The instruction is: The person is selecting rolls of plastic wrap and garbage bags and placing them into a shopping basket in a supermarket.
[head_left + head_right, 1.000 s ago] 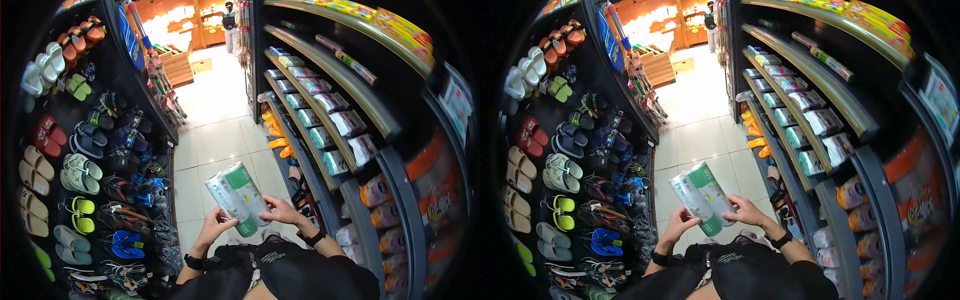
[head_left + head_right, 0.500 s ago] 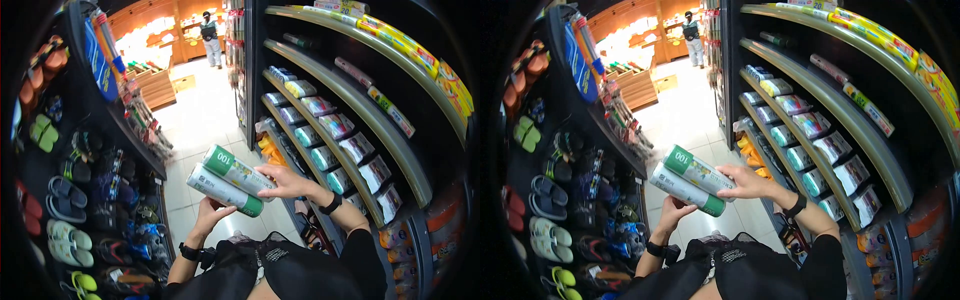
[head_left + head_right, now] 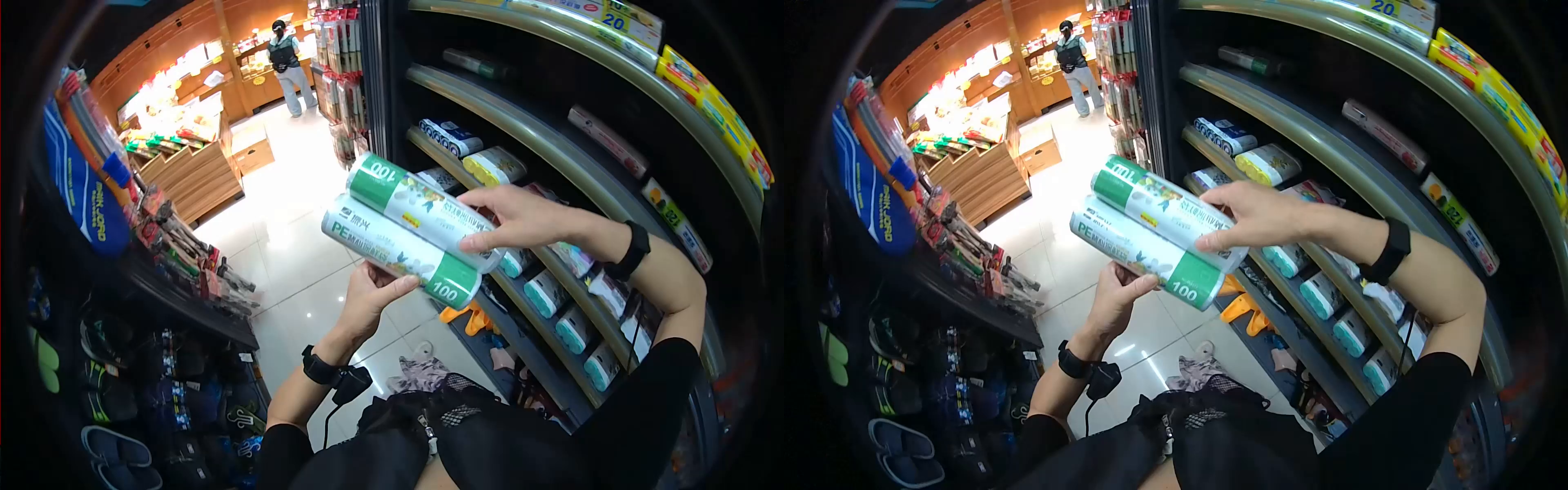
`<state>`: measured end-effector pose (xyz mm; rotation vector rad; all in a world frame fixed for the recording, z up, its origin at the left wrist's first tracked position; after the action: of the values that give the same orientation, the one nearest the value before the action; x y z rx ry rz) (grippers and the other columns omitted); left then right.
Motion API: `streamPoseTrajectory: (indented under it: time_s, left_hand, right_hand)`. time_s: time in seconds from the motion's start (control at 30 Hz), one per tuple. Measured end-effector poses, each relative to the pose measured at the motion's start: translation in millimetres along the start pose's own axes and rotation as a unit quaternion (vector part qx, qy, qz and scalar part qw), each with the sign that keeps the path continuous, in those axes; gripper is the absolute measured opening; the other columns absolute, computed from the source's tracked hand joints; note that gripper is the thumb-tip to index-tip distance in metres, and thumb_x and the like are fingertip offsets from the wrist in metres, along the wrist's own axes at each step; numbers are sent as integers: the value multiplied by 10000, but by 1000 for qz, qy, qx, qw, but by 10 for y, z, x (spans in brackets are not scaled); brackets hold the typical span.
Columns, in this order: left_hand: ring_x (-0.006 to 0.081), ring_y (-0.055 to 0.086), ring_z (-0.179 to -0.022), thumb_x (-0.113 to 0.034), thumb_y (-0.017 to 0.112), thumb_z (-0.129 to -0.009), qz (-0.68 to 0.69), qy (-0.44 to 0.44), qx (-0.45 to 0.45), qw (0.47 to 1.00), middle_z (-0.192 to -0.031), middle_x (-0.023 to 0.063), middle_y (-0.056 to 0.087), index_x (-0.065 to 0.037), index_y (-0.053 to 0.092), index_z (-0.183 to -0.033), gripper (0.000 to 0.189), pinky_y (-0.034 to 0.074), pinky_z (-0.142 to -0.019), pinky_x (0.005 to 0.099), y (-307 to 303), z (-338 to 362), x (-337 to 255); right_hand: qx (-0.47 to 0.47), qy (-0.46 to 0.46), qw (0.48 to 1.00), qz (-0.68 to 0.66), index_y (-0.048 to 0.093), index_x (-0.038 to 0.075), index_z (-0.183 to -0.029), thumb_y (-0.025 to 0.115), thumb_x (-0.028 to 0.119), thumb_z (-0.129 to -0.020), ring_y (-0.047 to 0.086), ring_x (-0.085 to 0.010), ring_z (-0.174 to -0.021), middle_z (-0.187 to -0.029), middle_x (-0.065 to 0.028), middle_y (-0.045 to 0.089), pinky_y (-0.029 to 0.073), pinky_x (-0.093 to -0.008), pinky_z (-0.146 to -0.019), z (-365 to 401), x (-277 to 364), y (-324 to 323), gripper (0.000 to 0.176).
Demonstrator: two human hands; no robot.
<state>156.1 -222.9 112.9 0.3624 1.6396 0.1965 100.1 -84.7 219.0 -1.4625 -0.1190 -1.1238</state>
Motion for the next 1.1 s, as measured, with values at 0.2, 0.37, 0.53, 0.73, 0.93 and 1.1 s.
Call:
streamPoseTrajectory:
  time_s: [0.2, 0.37, 0.53, 0.73, 0.93, 1.1]
  left_hand:
    - [108, 573, -845, -168, 744, -726, -2, 26, 21, 999, -976, 72, 612, 14, 502, -1074, 461, 461, -734, 228, -191, -1497, -169]
    - [88, 571, -769, -189, 733, -741, 19, 40, 54, 998, -940, 71, 614, 16, 525, -1035, 415, 461, -682, 210, -210, -2731, -338]
    - [96, 577, -764, -179, 718, -755, 39, 16, 89, 995, -931, 85, 610, 31, 511, -1043, 412, 469, -686, 208, -271, -3698, -323]
    - [118, 601, -796, -237, 658, -814, 16, 1, 192, 981, -945, 95, 615, 33, 530, -1041, 375, 487, -737, 229, -172, -4760, -342]
    - [166, 618, -884, -258, 579, -871, 94, -91, 266, 955, -965, 134, 613, 58, 526, -1037, 361, 493, -787, 248, -144, -5677, -410]
    - [220, 599, -983, -162, 521, -896, 150, -131, 295, 935, -1016, 171, 597, 91, 513, -1061, 303, 494, -864, 278, -157, -6105, -471]
  right_hand:
    - [-59, -25, 996, 65, 504, -42, -1167, 673, 344, -781, 557, -184, -965, -1050, -141, 583, 464, -299, -799, -737, -424, -1160, 571]
    - [-87, 18, 994, 56, 502, -46, -1175, 677, 377, -769, 574, -198, -941, -1028, -154, 601, 468, -300, -789, -1288, -846, -2044, 612]
    - [-121, 40, 990, 59, 533, -50, -1133, 673, 388, -759, 580, -210, -910, -992, -161, 608, 463, -299, -779, -1701, -1222, -2649, 592]
    - [-205, 65, 975, 52, 536, -58, -1128, 655, 401, -766, 574, -210, -914, -992, -163, 602, 460, -299, -787, -2030, -1710, -3365, 596]
    - [-263, 127, 956, -16, 513, -76, -1147, 651, 378, -770, 569, -201, -920, -1017, -174, 592, 461, -296, -793, -2380, -2174, -3996, 606]
    - [-274, 210, 938, 3, 453, -57, -1225, 646, 427, -750, 532, -250, -1037, -1114, -196, 550, 423, -326, -894, -2597, -2647, -4344, 705]
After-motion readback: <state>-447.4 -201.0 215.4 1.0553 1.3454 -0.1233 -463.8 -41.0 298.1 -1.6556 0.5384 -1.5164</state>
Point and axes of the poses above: each hand's wrist, its own z-axis away from the middle knuckle, its own y-axis out of the palm, x = y × z, the point moved 9 cm from there along -z, towards the middle knuckle
